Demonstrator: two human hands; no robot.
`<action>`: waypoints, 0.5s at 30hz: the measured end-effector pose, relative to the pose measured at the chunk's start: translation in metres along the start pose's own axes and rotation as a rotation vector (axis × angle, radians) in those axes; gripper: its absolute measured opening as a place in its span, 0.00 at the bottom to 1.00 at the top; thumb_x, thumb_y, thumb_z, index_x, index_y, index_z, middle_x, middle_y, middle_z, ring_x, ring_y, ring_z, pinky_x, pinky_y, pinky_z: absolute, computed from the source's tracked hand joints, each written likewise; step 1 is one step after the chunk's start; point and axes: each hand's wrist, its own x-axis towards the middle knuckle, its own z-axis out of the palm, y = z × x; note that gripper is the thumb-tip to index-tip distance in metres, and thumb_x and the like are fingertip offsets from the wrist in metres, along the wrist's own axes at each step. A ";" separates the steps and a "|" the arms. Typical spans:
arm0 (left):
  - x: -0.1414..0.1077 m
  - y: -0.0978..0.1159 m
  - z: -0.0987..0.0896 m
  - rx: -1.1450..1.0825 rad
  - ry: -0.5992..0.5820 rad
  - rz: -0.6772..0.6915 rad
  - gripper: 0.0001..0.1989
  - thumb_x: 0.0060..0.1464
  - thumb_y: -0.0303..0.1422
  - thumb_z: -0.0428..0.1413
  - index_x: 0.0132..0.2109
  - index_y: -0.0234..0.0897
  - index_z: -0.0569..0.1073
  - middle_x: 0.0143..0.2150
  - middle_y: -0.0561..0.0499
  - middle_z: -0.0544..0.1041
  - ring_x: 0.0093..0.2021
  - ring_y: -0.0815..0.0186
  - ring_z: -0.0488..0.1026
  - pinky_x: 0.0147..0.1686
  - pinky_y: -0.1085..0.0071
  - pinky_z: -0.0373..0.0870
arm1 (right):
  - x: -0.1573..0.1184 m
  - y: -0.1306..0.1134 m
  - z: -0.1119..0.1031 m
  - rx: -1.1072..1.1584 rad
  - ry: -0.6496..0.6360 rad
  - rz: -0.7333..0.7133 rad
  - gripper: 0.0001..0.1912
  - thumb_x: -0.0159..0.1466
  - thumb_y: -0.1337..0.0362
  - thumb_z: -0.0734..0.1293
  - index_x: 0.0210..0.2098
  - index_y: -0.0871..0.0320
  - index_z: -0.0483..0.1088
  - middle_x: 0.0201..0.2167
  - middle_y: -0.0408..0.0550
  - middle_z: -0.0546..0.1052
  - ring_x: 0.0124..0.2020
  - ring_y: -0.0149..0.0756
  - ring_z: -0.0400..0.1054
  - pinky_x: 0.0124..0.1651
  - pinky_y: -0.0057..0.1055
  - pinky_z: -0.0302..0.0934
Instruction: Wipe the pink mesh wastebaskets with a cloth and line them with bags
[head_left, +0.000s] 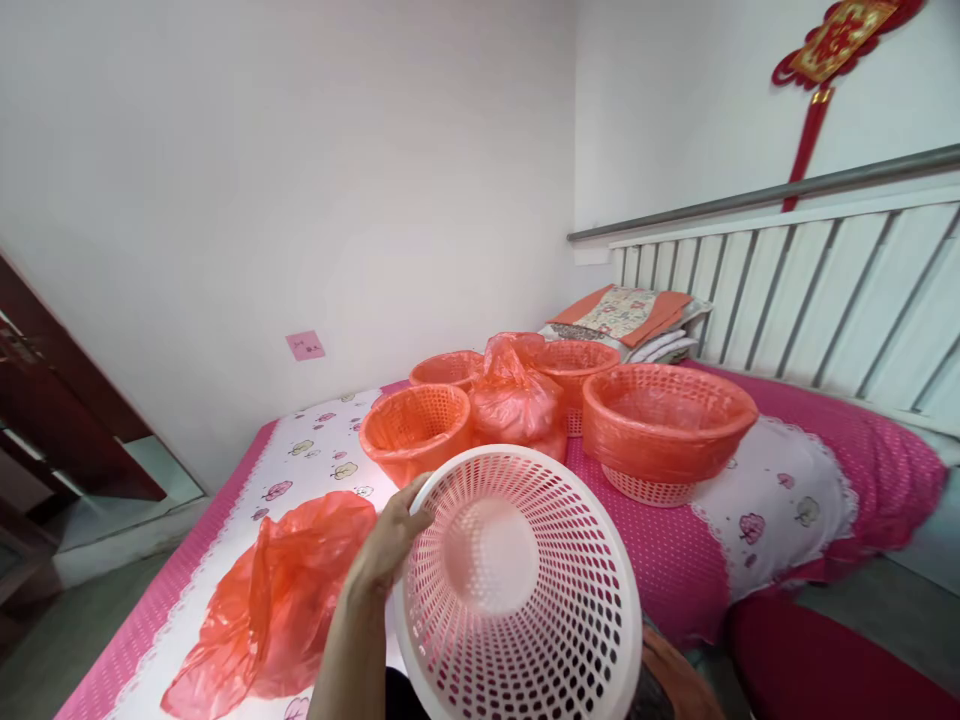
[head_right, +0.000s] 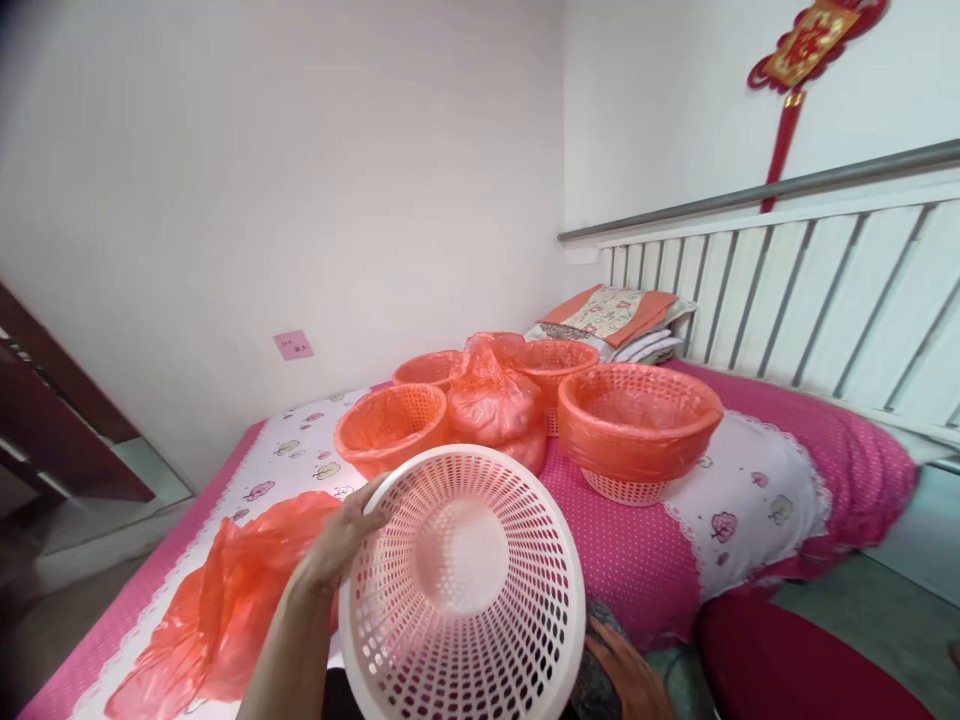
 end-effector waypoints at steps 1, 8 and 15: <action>0.004 -0.001 0.001 -0.015 -0.027 -0.004 0.25 0.52 0.28 0.62 0.59 0.39 0.78 0.52 0.46 0.85 0.52 0.52 0.80 0.53 0.59 0.74 | 0.000 0.001 -0.002 0.047 -0.002 0.031 0.31 0.55 0.68 0.65 0.56 0.49 0.81 0.58 0.50 0.81 0.57 0.54 0.77 0.60 0.44 0.73; 0.035 -0.018 0.001 -0.133 -0.134 0.018 0.21 0.63 0.40 0.61 0.59 0.37 0.77 0.53 0.44 0.84 0.53 0.53 0.79 0.54 0.60 0.72 | 0.011 -0.024 -0.026 0.454 0.032 0.446 0.20 0.61 0.53 0.69 0.50 0.45 0.83 0.53 0.51 0.84 0.57 0.59 0.77 0.59 0.44 0.74; 0.043 -0.015 0.006 -0.020 -0.115 0.053 0.23 0.62 0.43 0.61 0.59 0.37 0.78 0.52 0.44 0.85 0.55 0.50 0.78 0.56 0.57 0.71 | 0.014 0.009 -0.089 0.260 0.299 1.189 0.47 0.64 0.34 0.58 0.56 0.73 0.77 0.33 0.68 0.84 0.38 0.67 0.82 0.40 0.54 0.77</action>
